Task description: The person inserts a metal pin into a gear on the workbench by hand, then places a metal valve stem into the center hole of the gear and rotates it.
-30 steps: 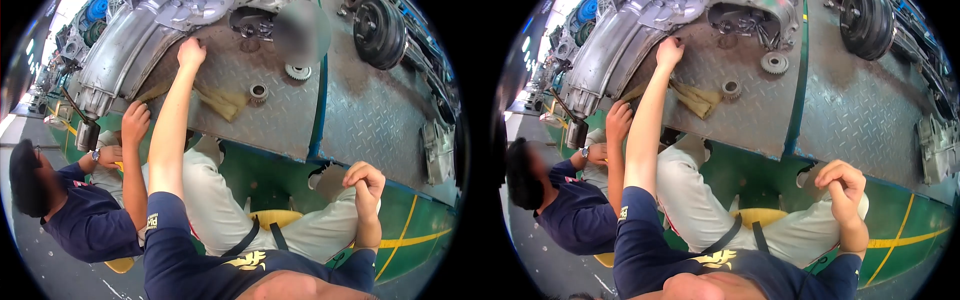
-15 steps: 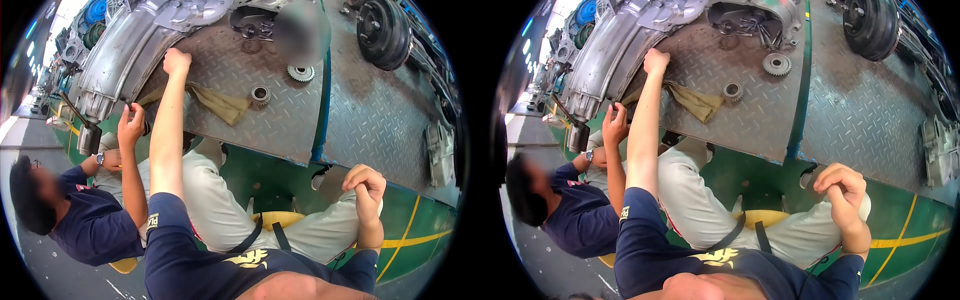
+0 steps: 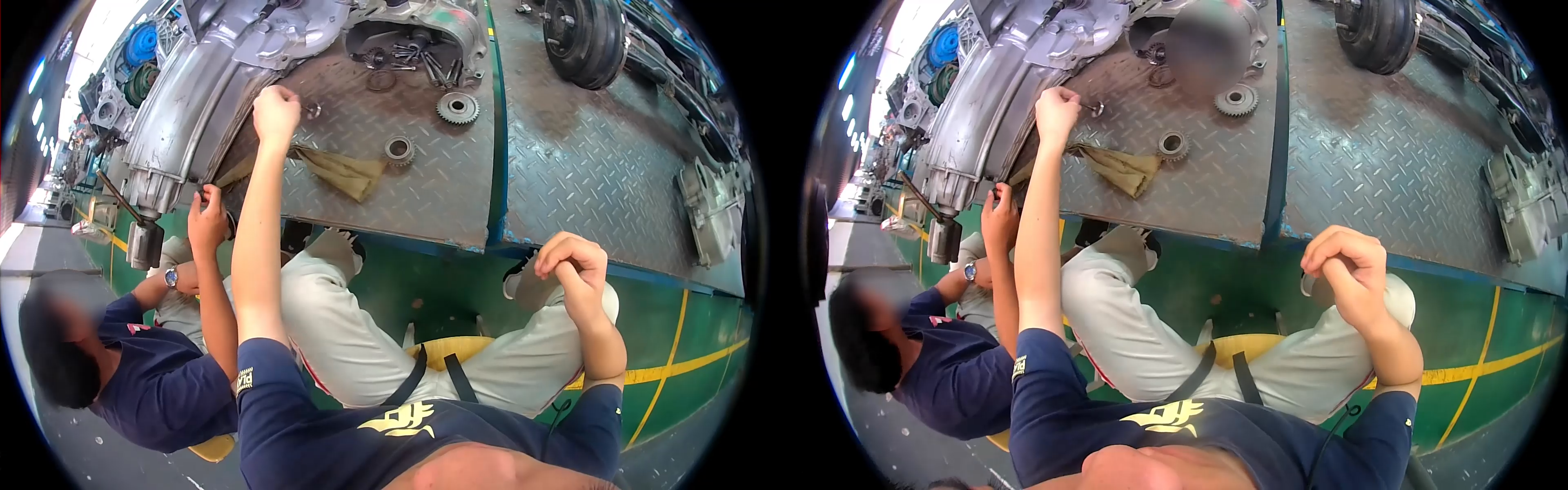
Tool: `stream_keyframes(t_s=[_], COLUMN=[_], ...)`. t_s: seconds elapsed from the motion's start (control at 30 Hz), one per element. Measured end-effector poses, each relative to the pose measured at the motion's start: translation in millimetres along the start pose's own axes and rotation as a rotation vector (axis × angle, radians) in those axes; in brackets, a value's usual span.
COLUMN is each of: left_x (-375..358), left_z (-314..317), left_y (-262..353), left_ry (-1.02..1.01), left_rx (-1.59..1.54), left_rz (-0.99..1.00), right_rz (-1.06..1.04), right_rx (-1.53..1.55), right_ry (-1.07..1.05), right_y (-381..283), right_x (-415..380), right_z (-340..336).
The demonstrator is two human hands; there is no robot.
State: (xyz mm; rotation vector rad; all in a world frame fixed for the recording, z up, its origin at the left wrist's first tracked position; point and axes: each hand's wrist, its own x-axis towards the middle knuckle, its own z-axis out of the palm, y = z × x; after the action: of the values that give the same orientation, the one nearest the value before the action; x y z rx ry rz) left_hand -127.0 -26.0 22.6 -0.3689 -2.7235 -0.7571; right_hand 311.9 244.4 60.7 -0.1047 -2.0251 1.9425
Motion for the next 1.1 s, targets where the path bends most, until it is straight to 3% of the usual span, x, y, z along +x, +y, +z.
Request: stream_keyframes(t_s=[0.27,0.63,0.83,1.1], left_x=[-90.3,-122.9,-127.4,-129.1], left_z=[-16.7,-16.1,-9.1,-11.1], left_y=[91.1,106.2,106.6,109.0], left_ry=[-0.356,-0.328,-0.299,-0.317], left_rx=[-0.420,-0.693,-0.724,-0.746], left_rz=[0.196,0.281,0.388,0.404], right_rz=[0.036,0.109,-0.153,-0.442], right_rx=[0.061,-0.030,-0.553,-0.825], right_ry=[-0.007,-0.012,-0.096,-0.223], right_y=[5.7,32.4,6.6,26.5], right_x=[4.6,38.8,100.7,184.6], right_z=[6.5,29.9,68.5,95.0])
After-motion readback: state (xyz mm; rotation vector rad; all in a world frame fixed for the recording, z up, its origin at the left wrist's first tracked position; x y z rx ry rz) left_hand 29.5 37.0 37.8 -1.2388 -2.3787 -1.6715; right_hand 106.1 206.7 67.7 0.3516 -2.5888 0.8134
